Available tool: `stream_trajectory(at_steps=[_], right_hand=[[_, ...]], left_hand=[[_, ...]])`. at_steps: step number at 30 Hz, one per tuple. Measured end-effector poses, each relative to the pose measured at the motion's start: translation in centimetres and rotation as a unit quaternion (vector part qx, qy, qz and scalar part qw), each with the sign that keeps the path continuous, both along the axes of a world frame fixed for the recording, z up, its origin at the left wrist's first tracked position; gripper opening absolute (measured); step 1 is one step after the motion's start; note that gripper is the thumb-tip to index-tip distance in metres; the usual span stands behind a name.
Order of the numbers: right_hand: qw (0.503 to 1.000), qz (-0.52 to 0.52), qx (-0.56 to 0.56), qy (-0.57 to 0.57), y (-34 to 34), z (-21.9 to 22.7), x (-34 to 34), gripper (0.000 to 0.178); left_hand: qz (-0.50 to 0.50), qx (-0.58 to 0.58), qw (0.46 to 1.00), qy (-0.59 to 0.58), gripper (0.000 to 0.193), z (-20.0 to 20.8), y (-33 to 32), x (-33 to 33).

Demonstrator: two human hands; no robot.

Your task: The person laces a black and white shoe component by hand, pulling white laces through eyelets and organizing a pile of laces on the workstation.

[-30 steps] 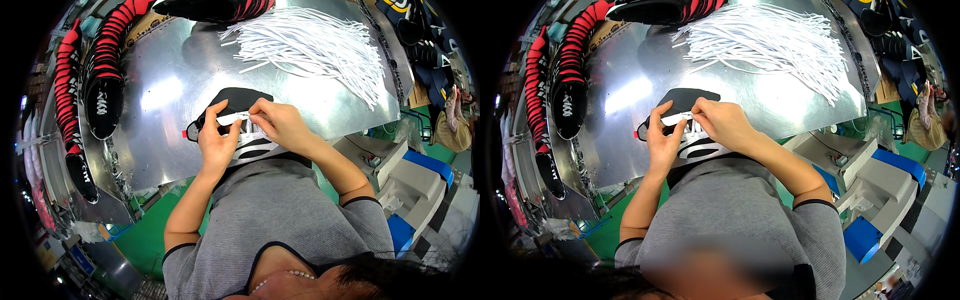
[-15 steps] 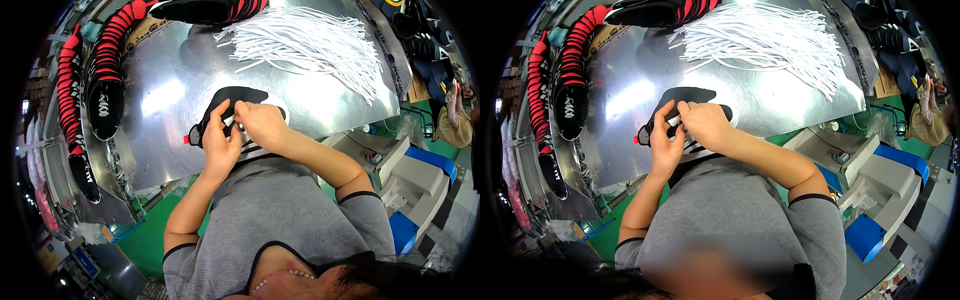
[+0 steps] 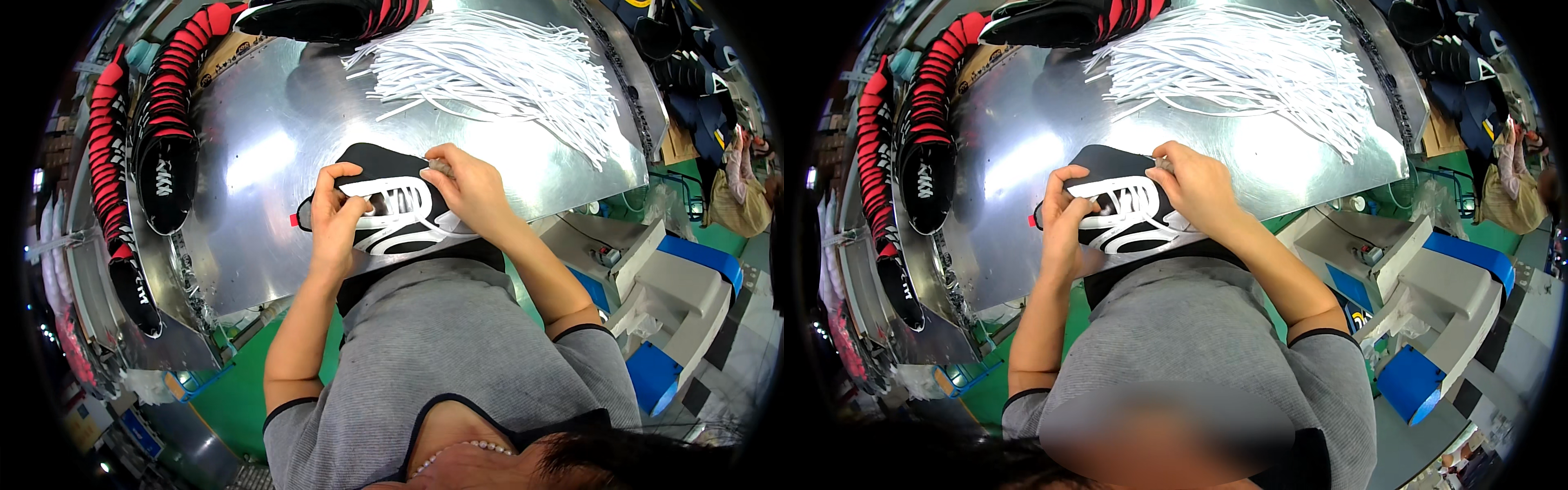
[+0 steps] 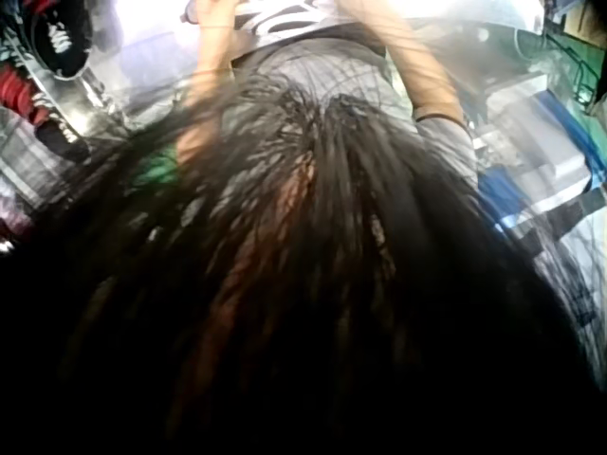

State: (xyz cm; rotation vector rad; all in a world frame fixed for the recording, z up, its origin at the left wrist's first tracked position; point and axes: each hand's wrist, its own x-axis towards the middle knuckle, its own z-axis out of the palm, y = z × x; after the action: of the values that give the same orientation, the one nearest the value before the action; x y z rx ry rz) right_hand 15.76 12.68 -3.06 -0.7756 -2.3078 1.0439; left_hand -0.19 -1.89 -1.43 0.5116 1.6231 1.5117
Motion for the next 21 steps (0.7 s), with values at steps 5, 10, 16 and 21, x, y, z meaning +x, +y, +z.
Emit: stream_trajectory(at_steps=[5, 10, 16, 21], right_hand=[[0.996, 0.06, -0.06, -0.027, -0.7, 1.8, 1.9, 0.032], [0.987, 0.113, 0.093, -0.062, -2.6, -0.2, 2.7, 0.018], [0.988, 0.149, 0.004, -0.037, -2.9, 2.1, 3.2, 0.013], [0.954, 0.232, -0.171, -0.081, -3.9, 1.5, 5.8, 0.017]], left_hand=[[-0.162, -0.029, 0.932, 0.322, 0.049, 1.5, -3.4, 0.1], [-0.116, -0.073, 0.867, 0.479, 0.04, 1.9, -2.5, 2.9], [-0.124, -0.044, 0.844, 0.52, 0.019, 0.9, -0.3, 2.0], [-0.062, 0.003, 0.85, 0.523, 0.014, -0.1, 0.4, 1.2]])
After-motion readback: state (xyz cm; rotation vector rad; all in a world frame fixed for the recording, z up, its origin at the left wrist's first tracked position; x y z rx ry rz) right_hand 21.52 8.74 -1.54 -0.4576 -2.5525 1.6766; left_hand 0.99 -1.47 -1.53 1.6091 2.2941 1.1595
